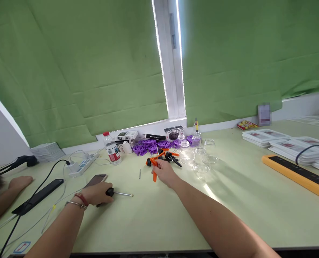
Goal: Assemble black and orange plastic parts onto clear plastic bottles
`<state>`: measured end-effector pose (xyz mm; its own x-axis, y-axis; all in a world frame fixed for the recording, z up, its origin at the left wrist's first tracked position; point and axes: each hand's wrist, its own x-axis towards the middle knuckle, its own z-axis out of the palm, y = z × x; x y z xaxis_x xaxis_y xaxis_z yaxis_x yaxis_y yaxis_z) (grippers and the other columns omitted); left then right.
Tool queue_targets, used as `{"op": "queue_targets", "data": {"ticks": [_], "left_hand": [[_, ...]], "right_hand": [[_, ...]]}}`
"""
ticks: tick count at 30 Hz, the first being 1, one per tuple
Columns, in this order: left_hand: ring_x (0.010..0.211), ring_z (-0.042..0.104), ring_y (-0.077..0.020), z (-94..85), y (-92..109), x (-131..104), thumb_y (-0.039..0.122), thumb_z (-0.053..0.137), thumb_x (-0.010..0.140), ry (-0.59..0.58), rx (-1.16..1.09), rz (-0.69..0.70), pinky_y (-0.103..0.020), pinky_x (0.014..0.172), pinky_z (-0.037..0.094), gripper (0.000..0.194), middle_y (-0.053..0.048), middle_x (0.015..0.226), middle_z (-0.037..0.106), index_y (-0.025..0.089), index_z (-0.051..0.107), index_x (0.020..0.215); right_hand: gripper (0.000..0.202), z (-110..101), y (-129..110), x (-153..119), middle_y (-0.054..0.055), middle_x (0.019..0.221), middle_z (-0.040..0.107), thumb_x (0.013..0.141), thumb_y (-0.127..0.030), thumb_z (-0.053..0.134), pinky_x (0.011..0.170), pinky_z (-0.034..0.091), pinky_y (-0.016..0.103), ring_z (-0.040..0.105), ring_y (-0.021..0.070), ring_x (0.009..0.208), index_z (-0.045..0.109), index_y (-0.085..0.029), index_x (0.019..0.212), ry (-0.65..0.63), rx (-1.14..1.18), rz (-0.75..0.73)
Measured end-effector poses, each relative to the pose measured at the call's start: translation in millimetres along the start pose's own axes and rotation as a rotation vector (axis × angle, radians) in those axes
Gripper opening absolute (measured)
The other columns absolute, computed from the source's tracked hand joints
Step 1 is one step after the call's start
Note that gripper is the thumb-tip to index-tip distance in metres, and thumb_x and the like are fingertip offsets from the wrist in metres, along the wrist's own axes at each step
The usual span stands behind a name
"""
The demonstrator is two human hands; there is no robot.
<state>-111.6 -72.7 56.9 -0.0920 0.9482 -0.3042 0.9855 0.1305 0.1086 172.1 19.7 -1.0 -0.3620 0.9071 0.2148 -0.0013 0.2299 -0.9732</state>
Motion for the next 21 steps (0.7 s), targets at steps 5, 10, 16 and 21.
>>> {"op": "queue_targets", "data": {"ticks": [5, 10, 16, 21], "left_hand": [[0.062, 0.059, -0.0193, 9.0, 16.6, 1.8, 0.037, 0.061, 0.061, 0.05, -0.391, 0.126, -0.026, 0.051, 0.04, 0.025, -0.003, 0.071, 0.061, 0.019, 0.052, 0.076], [0.058, 0.06, -0.0164, 2.6, 52.7, 3.0, 0.029, 0.062, 0.064, 0.081, -0.874, 0.276, -0.027, 0.054, 0.043, 0.03, 0.0, 0.066, 0.061, 0.021, 0.039, 0.082], [0.052, 0.057, -0.0138, 3.2, 83.3, 2.4, 0.028, 0.068, 0.062, 0.161, -1.224, 0.293, -0.026, 0.05, 0.043, 0.038, 0.004, 0.06, 0.056, 0.021, 0.041, 0.087], [0.047, 0.05, -0.0092, 23.6, 90.4, -5.7, 0.023, 0.07, 0.059, 0.151, -1.377, 0.287, -0.025, 0.045, 0.042, 0.042, 0.003, 0.067, 0.056, 0.018, 0.047, 0.093]], "right_hand": [[0.014, 2.4, 2.9, 0.6, 0.002, 0.075, 0.066, 0.07, -0.017, 0.053, 0.05, 0.036, 0.02, 0.05, 0.0091, 0.055, 0.059, -0.017, 0.082, 0.001, -0.051, 0.09], [0.014, -2.1, -10.0, 3.5, 0.0, 0.071, 0.061, 0.075, -0.024, 0.055, 0.042, 0.033, 0.019, 0.042, 0.005, 0.043, 0.054, -0.018, 0.088, -0.051, 0.01, 0.167], [0.022, -20.8, -32.8, 3.9, -0.001, 0.07, 0.061, 0.078, -0.03, 0.06, 0.041, 0.032, 0.018, 0.041, 0.0045, 0.042, 0.049, -0.018, 0.093, -0.137, 0.028, 0.17], [0.03, -29.1, -39.7, -20.9, 0.003, 0.073, 0.065, 0.076, -0.037, 0.064, 0.039, 0.029, 0.018, 0.04, 0.0037, 0.04, 0.05, -0.017, 0.095, -0.176, 0.042, 0.209]]}}
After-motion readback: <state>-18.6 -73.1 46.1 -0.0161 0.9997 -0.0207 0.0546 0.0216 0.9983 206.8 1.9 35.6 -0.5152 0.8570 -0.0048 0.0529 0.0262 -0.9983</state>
